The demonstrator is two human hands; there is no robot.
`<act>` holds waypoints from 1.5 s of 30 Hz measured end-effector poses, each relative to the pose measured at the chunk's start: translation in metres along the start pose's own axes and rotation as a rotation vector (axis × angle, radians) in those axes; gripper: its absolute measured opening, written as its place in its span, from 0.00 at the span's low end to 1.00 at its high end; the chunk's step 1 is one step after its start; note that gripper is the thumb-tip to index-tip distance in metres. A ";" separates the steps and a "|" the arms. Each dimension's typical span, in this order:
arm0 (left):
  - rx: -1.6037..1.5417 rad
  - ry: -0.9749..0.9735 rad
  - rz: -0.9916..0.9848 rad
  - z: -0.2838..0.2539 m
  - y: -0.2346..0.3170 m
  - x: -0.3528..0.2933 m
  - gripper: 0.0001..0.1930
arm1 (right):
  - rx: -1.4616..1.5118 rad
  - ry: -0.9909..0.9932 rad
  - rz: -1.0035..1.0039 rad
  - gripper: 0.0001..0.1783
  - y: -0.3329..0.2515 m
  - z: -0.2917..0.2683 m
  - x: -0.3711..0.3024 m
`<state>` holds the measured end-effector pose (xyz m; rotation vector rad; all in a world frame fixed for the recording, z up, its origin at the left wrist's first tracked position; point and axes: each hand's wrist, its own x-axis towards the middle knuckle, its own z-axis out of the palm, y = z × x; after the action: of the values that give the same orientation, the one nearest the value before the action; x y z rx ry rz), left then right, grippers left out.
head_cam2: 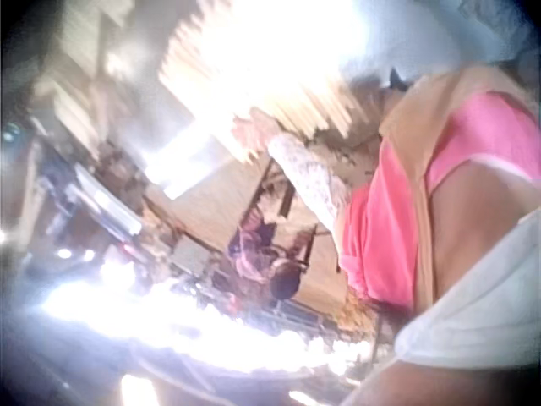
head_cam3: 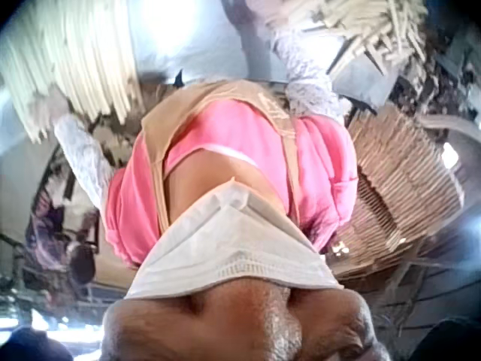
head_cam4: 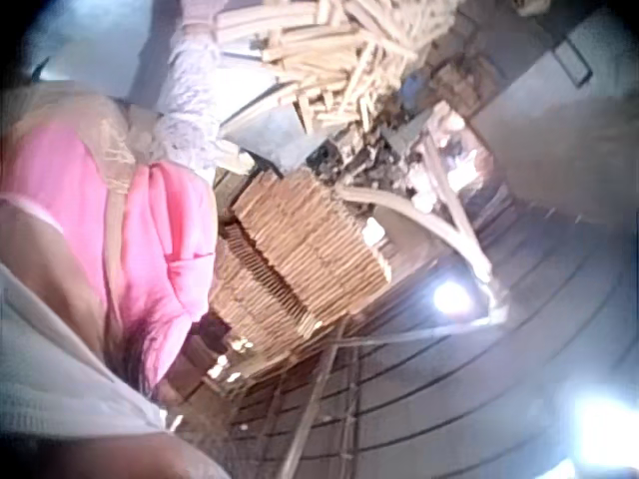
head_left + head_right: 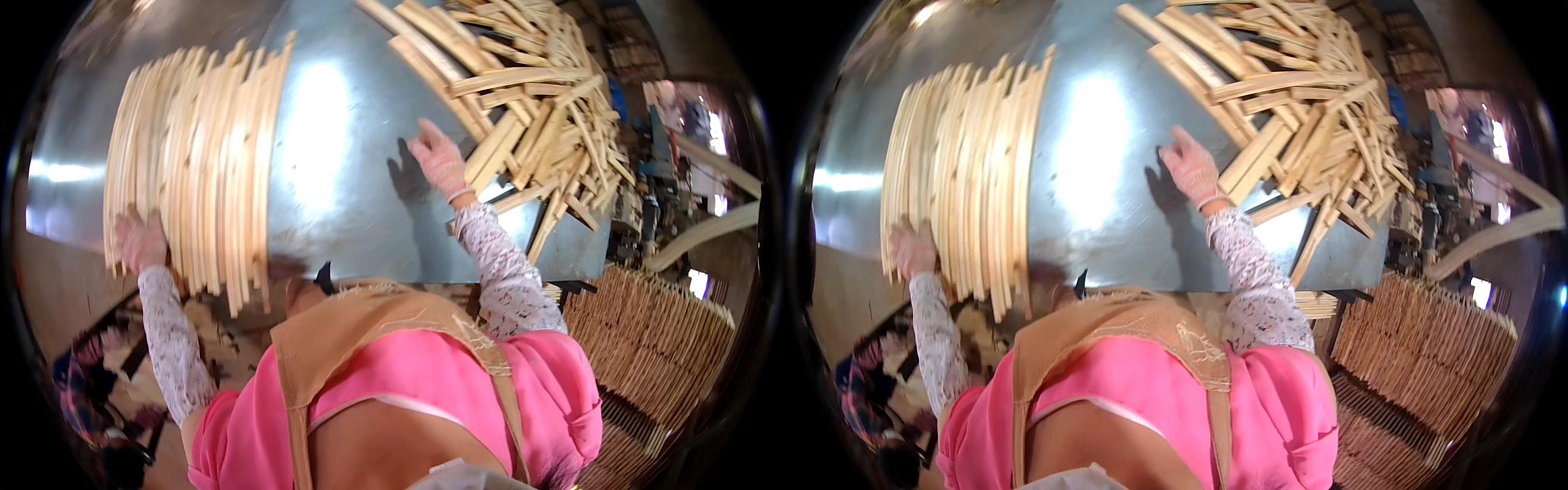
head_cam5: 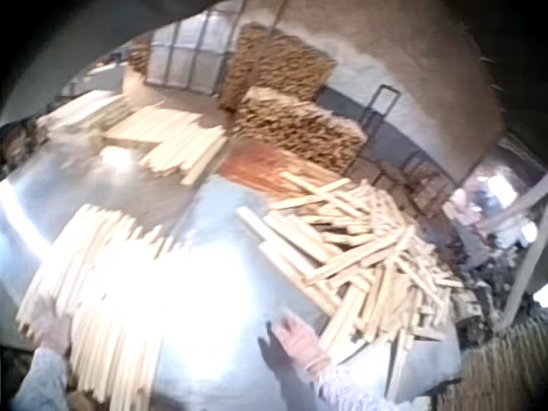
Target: The person sorts wooden strips on a metal table, picking them up from a disorganized pile and arranging them into a neat stack. The person handles the strips by hand, aligning them and moving them to a designated area on the table.
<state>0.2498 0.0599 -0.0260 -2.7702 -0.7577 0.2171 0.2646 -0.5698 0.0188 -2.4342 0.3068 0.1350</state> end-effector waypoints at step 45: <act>-0.742 -0.392 0.371 -0.098 0.264 -0.212 0.33 | 0.853 -0.328 0.191 0.29 -0.033 0.085 -0.058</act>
<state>0.2157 -0.2896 0.0078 -3.6327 -0.4463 0.6896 0.2156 -0.4797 -0.0161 -1.5085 0.3547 0.3936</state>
